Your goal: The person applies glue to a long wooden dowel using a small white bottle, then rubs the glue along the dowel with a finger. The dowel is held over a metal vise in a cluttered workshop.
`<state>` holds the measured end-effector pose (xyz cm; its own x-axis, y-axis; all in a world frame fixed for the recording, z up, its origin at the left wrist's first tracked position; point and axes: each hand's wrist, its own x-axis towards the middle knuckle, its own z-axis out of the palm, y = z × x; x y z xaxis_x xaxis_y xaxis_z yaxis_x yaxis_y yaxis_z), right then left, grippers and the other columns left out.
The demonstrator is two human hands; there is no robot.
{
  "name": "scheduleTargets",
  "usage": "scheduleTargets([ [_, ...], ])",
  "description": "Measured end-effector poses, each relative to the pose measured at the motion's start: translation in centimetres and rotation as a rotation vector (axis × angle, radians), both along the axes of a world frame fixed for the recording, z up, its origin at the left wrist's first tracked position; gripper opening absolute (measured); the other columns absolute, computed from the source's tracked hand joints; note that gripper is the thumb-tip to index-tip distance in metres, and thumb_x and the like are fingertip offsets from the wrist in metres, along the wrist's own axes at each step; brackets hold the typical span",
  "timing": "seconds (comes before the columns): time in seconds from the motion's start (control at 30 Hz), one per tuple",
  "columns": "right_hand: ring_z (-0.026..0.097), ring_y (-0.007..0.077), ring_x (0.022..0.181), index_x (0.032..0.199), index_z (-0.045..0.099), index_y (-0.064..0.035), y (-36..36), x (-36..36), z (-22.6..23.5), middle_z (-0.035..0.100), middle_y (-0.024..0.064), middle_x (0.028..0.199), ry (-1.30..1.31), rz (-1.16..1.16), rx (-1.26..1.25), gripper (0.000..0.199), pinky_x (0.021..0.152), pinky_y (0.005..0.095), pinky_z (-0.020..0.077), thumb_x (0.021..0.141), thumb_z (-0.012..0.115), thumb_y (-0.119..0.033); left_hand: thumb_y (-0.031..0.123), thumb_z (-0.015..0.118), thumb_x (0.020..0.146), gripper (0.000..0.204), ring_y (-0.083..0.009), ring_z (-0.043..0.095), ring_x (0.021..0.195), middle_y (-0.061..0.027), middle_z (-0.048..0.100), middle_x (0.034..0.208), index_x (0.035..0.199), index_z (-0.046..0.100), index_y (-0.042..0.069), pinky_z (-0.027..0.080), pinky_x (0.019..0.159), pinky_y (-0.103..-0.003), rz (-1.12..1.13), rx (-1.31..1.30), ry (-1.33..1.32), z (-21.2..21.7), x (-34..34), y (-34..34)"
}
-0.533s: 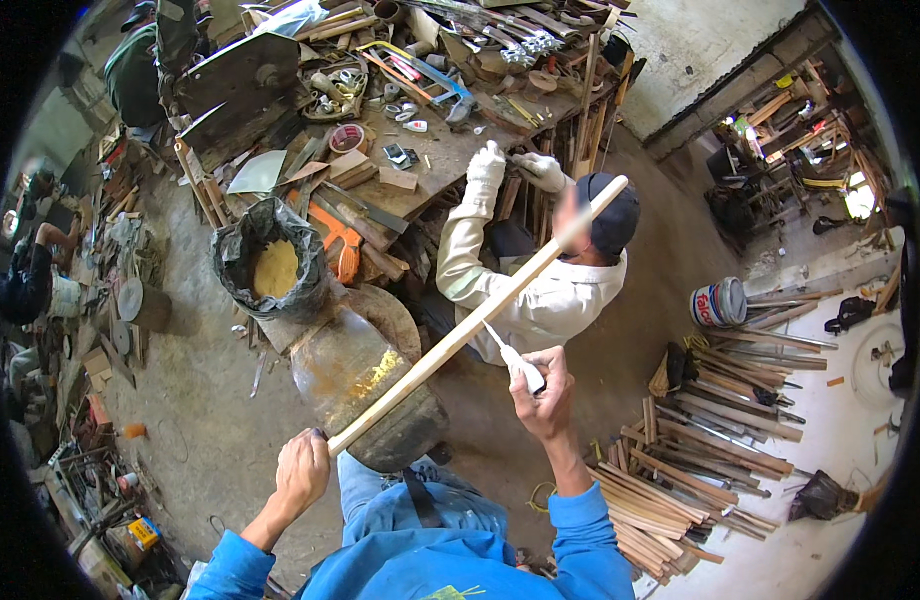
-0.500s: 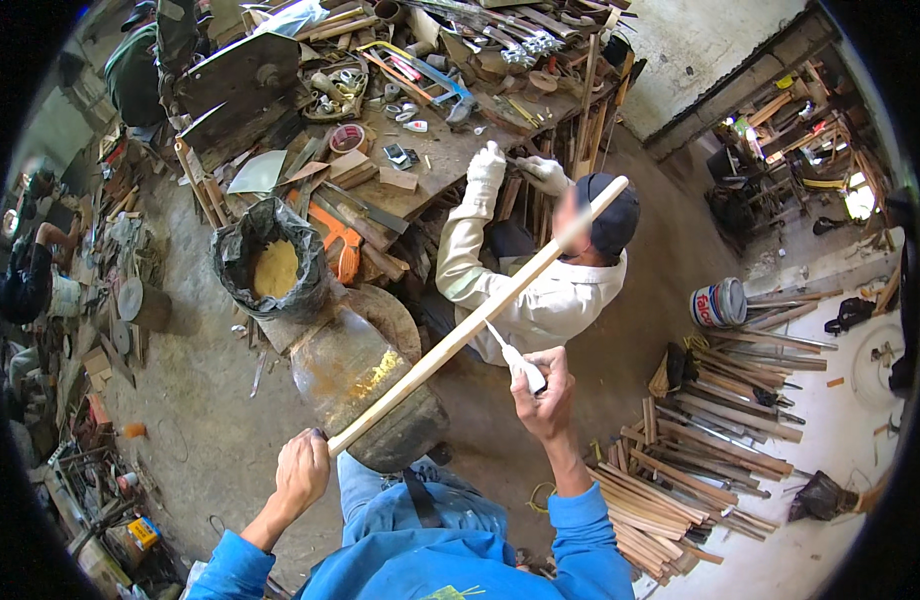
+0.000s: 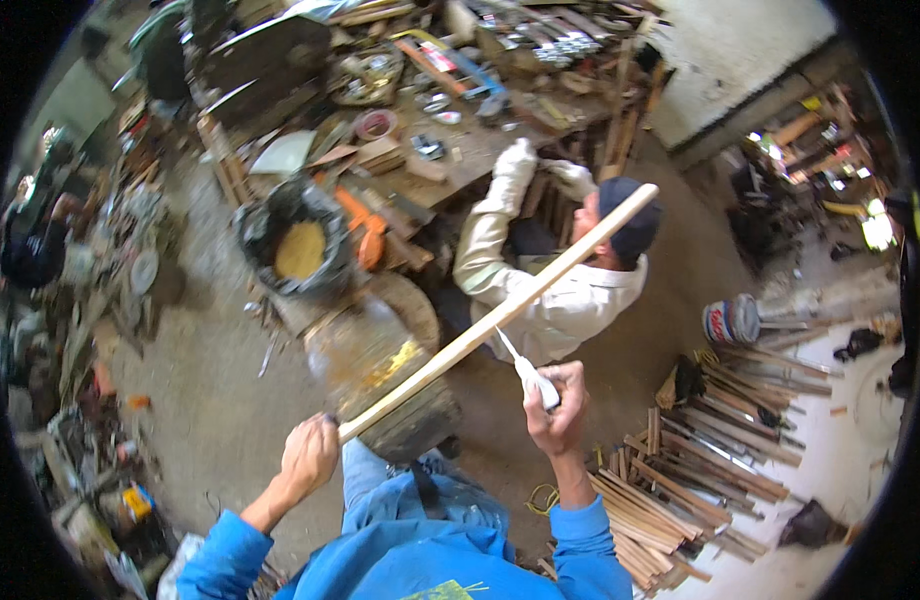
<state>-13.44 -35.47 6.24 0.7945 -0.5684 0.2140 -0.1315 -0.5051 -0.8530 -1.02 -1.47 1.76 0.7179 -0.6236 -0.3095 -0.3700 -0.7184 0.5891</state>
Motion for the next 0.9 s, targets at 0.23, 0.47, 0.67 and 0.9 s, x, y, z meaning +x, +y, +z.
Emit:
scheduleTargets([
  [0.23,0.069,0.0187,0.061,0.099,0.053,-0.0029,4.8,-1.4,-1.3,0.068,0.0112,0.071,0.062,0.137,0.101,0.024,0.055,0.0310,0.0536,0.085,0.072,-0.011,0.017,0.037,0.100,0.034,-0.0470,0.058,0.076,-0.0255,0.059,0.079,0.079,0.053,-0.004,0.047,0.072,-0.054,-0.032,0.024,0.044,0.3,0.6,-0.2],
  [0.47,0.069,0.0203,0.058,0.099,0.054,-0.0037,4.7,-0.7,-1.1,0.067,0.0111,0.067,0.045,0.134,0.092,0.024,0.054,0.0323,0.0538,0.085,0.072,-0.011,0.018,0.037,0.100,0.034,-0.0461,0.058,0.076,-0.0247,0.058,0.077,0.078,0.053,-0.003,0.047,0.072,-0.054,0.053,0.032,0.084,1.4,0.6,-1.0],
  [0.67,0.068,0.0190,0.058,0.099,0.053,-0.0029,4.9,-0.6,-0.9,0.067,0.0117,0.069,0.066,0.084,0.049,0.025,0.053,0.0317,0.0533,0.085,0.072,-0.011,0.020,0.037,0.100,0.035,-0.0481,0.059,0.081,-0.0268,0.061,0.084,0.081,0.055,-0.002,0.047,0.076,-0.055,0.115,0.059,0.148,1.7,0.8,-1.2],
  [0.9,0.066,0.0205,0.055,0.099,0.054,-0.0040,7.9,-1.7,-0.9,0.064,0.0107,0.067,0.017,0.297,0.074,0.027,0.051,0.0319,0.0520,0.083,0.074,-0.010,0.022,0.036,0.100,0.035,-0.0484,0.060,0.084,-0.0277,0.063,0.088,0.086,0.056,-0.003,0.047,0.079,-0.055,0.074,0.034,0.101,1.4,0.6,-0.9],
])
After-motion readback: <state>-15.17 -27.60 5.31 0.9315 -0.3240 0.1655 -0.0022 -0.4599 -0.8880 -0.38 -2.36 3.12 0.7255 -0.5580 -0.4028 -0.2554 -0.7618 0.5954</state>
